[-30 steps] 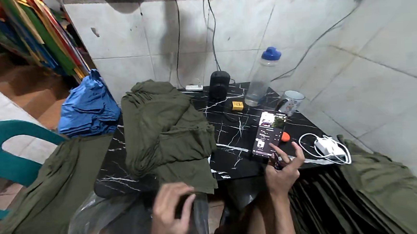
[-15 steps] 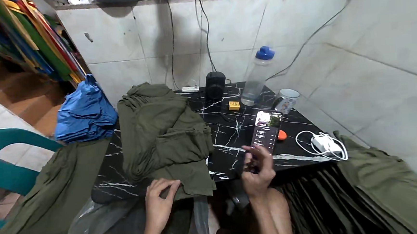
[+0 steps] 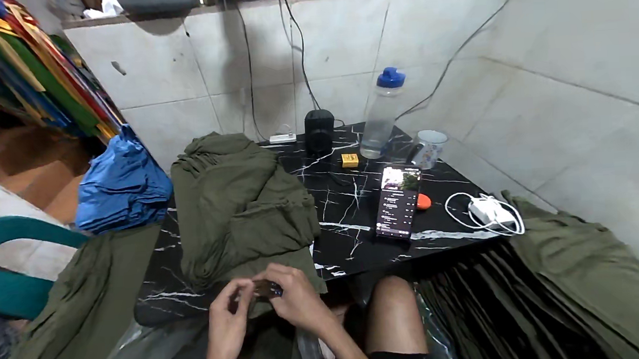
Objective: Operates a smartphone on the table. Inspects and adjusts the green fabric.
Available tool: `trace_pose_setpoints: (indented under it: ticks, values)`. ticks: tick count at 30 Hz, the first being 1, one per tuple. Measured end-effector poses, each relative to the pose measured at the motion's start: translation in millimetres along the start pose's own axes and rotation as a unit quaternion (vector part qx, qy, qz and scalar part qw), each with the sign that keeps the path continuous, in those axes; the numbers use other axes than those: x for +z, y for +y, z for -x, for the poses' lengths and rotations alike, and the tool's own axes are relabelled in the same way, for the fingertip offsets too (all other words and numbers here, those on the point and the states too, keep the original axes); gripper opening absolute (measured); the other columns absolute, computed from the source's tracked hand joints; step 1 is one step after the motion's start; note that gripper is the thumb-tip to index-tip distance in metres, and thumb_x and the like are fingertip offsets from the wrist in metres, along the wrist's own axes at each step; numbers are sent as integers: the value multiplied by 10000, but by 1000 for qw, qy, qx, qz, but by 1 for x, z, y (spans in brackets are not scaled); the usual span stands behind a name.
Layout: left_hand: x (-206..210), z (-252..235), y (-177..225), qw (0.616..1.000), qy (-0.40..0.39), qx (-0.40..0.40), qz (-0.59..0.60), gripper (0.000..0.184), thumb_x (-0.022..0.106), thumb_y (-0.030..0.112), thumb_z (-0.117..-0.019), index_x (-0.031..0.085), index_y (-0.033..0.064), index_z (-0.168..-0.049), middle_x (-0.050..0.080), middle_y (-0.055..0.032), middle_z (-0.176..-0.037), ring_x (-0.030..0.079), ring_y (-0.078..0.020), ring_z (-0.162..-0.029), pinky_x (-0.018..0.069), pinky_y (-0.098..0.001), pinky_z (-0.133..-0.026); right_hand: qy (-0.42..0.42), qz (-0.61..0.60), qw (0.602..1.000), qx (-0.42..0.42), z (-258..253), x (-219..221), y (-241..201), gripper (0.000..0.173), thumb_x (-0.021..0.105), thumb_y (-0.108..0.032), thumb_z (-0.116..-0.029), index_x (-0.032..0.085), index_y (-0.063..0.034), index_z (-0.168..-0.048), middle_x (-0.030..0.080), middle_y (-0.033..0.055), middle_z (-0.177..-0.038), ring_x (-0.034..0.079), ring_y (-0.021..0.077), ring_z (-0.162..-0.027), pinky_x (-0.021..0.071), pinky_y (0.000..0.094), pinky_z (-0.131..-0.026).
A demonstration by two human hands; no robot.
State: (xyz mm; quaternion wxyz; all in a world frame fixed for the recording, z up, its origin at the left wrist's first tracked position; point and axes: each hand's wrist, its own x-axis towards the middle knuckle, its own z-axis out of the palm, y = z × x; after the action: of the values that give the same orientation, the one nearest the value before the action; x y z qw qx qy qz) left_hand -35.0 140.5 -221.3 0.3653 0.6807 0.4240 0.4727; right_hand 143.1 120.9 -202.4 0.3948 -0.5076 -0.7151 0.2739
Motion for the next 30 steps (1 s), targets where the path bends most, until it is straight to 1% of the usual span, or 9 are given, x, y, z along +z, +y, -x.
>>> trace_pose_setpoints:
  ticks: [5, 11, 16, 18, 23, 25, 28, 29, 30]
  values:
    - [-2, 13, 4, 995, 51, 68, -50, 381, 730, 191, -920, 613, 8, -1233, 699, -41, -1071, 679, -107, -930, 589, -259, -805, 22, -96, 995, 9, -6, -1, 8, 169, 686, -178, -967, 741, -38, -1044, 724, 82, -1027, 686, 167, -976, 564, 375, -914]
    - [-7, 18, 5, 988, 48, 120, -89, 157, 745, 108, -897, 750, 41, -1038, 766, -15, -1013, 730, -61, -923, 614, -233, -863, 31, -147, 988, 44, -12, 2, 9, 214, 638, -232, -1010, 703, -47, -1095, 716, 82, -943, 680, 140, -866, 564, 342, -816]
    - [-4, 15, -1, 986, 26, 110, -120, 350, 798, 247, -872, 752, 59, -1164, 763, -14, -1082, 711, -31, -908, 596, -199, -837, 49, -131, 986, 93, -19, 9, 4, 210, 652, -191, -964, 675, -89, -1147, 700, 53, -882, 672, 153, -787, 569, 372, -748]
    - [-2, 16, -2, 984, 43, 105, -138, 313, 808, 276, -857, 786, 79, -1099, 770, -2, -1016, 707, -16, -874, 590, -190, -820, 29, -115, 986, 118, -22, 8, 1, 221, 659, -227, -961, 680, -103, -1142, 700, 51, -891, 671, 165, -805, 562, 388, -766]
    - [-7, 22, -1, 989, 71, 97, -89, 86, 812, 119, -837, 792, 66, -902, 770, -18, -935, 732, -68, -885, 617, -225, -826, -1, -99, 986, 134, -25, 7, -3, 239, 656, -222, -967, 683, -107, -1175, 715, 63, -924, 687, 193, -852, 565, 437, -806]
    - [-9, 25, 3, 995, 67, 64, -46, 197, 830, 71, -811, 747, 7, -977, 752, -39, -945, 720, -82, -814, 627, -237, -745, -14, -98, 986, 131, -25, 7, -1, 243, 651, -253, -983, 705, -121, -1179, 732, 62, -997, 698, 188, -933, 563, 438, -871]
    - [-16, 28, 13, 999, 29, -12, -14, 604, 844, 59, -805, 588, -61, -1339, 703, -44, -938, 656, -87, -707, 590, -241, -629, -49, -88, 989, 109, -24, 3, 0, 252, 637, -286, -1001, 737, -100, -1137, 738, 87, -1023, 695, 211, -973, 548, 465, -905]
    - [-19, 29, 13, 999, 14, -23, -30, 597, 835, 84, -825, 595, -57, -1353, 701, -51, -928, 645, -82, -696, 575, -233, -614, -62, -91, 990, 90, -23, 2, 2, 254, 632, -294, -1007, 732, -81, -1103, 730, 95, -993, 689, 217, -943, 544, 470, -882]
    - [-22, 30, 11, 998, 6, -21, -55, 479, 824, 113, -846, 666, -54, -1266, 703, -65, -935, 641, -67, -707, 568, -216, -625, -76, -99, 990, 67, -22, 1, 5, 259, 633, -297, -1012, 723, -64, -1078, 720, 100, -976, 681, 217, -921, 542, 465, -865]
